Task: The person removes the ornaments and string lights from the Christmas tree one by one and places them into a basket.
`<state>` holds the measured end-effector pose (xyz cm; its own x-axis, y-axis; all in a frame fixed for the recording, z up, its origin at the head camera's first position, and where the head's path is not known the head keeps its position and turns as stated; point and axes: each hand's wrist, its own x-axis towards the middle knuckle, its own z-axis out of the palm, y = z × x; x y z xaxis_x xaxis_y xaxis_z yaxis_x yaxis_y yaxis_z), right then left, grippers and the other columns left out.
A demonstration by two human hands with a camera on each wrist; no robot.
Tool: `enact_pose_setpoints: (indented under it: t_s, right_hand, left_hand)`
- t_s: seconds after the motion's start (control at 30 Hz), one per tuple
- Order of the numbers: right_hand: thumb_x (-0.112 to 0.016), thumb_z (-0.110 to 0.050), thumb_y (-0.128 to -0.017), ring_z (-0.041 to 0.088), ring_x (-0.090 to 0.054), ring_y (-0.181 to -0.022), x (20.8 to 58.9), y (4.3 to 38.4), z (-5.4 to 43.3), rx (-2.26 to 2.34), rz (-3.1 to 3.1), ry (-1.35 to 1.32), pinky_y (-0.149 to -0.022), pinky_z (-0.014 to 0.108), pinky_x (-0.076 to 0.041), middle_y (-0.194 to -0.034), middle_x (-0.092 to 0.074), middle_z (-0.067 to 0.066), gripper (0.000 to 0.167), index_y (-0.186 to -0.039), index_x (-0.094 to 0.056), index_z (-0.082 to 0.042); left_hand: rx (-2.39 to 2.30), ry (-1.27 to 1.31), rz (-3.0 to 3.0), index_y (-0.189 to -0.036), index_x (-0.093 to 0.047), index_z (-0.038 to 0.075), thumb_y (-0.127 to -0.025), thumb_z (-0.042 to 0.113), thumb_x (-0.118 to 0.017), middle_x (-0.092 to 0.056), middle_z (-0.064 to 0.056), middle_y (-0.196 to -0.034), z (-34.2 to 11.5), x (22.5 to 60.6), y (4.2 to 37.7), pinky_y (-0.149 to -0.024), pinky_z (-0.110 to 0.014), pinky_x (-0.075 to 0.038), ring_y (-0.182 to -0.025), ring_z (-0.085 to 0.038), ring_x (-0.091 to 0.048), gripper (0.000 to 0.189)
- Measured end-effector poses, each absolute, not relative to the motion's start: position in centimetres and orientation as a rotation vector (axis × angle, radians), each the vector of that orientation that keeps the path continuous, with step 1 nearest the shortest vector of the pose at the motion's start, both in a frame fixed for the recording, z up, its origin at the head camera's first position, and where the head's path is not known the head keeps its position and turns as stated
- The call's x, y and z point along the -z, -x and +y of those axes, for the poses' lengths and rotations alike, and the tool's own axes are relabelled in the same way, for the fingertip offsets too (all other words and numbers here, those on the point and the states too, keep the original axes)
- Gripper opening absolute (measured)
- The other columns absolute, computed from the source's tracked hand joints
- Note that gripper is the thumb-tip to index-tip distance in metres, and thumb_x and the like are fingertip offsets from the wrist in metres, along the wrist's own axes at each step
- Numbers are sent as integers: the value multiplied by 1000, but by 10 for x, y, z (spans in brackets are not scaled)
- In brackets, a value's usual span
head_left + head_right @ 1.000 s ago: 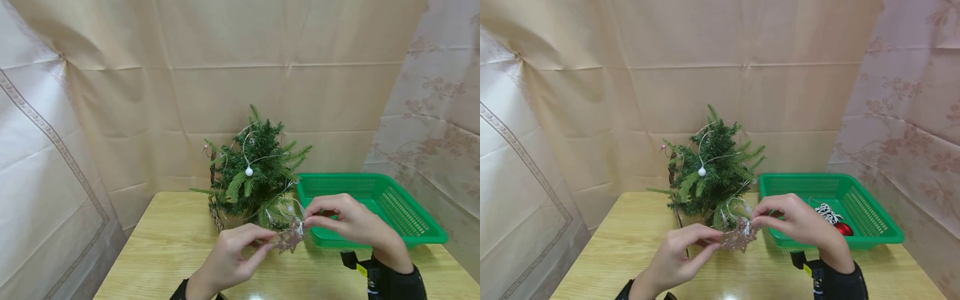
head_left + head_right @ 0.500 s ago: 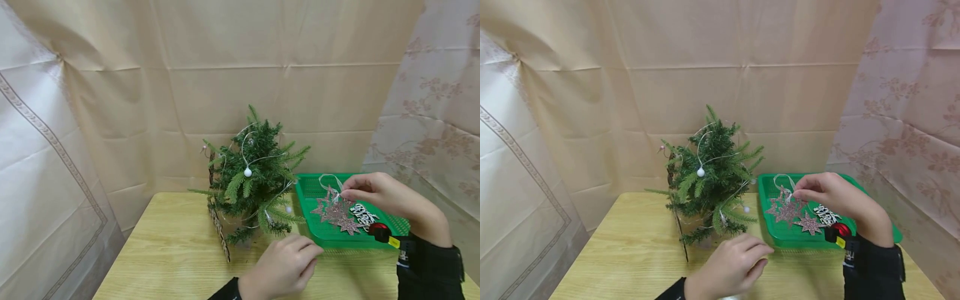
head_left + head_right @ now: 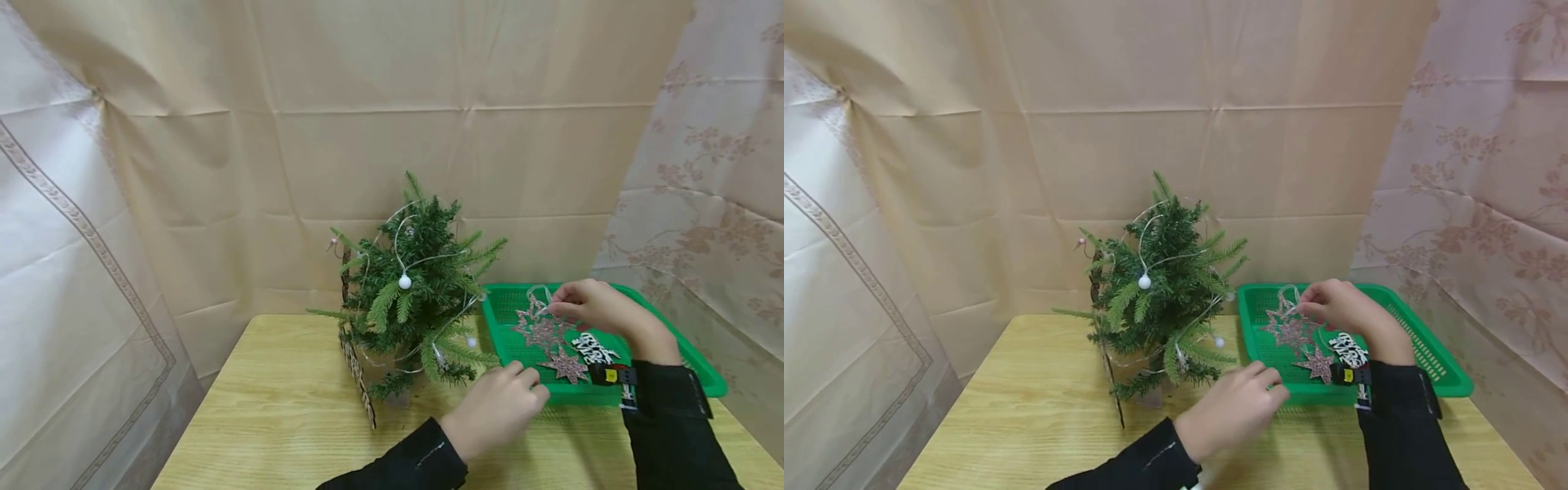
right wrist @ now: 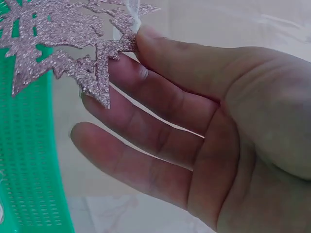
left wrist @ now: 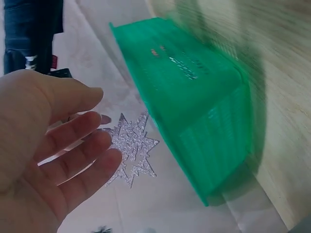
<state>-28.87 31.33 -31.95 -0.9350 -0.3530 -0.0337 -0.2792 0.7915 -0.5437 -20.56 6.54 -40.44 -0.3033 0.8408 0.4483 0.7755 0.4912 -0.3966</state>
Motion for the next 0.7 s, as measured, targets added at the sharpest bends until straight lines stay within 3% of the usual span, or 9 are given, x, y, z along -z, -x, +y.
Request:
enact_pose_setpoints:
  t_s: [0.17,0.37,0.53,0.7]
  right_hand:
    - [-61,-21,-103,24,-67,-83,326,311,309,788,2762,467,-68,39,-59,-96,-69,9,21,-107,-67,-1]
    - [-61,-16,-103,25,-66,-82,332,337,306,665,2689,448,-65,39,-58,-95,-69,9,17,-104,-69,-1]
    - [-61,-12,-102,25,-69,-83,340,355,304,589,2620,418,-67,42,-60,-94,-70,10,16,-104,-70,1]
    - [-64,-12,-100,27,-69,-84,350,364,301,491,2556,356,-71,45,-60,-92,-70,9,13,-105,-73,-3]
  left_hand:
    - [-204,1319,-2229,-109,-75,27,-103,22,-61,-67,10,-102,74,406,217,-76,-11,-45,-86,-7,-56,15]
    - [-270,1289,-2283,-105,-74,28,-98,22,-67,-67,11,-100,79,411,225,-78,-13,-48,-85,-6,-58,12]
    - [-274,1282,-2359,-106,-75,30,-95,22,-71,-67,12,-102,84,413,228,-76,-13,-49,-87,-6,-58,14]
    - [-278,1278,-2419,-105,-74,31,-96,23,-71,-67,12,-103,91,413,229,-84,-14,-49,-92,-5,-58,13]
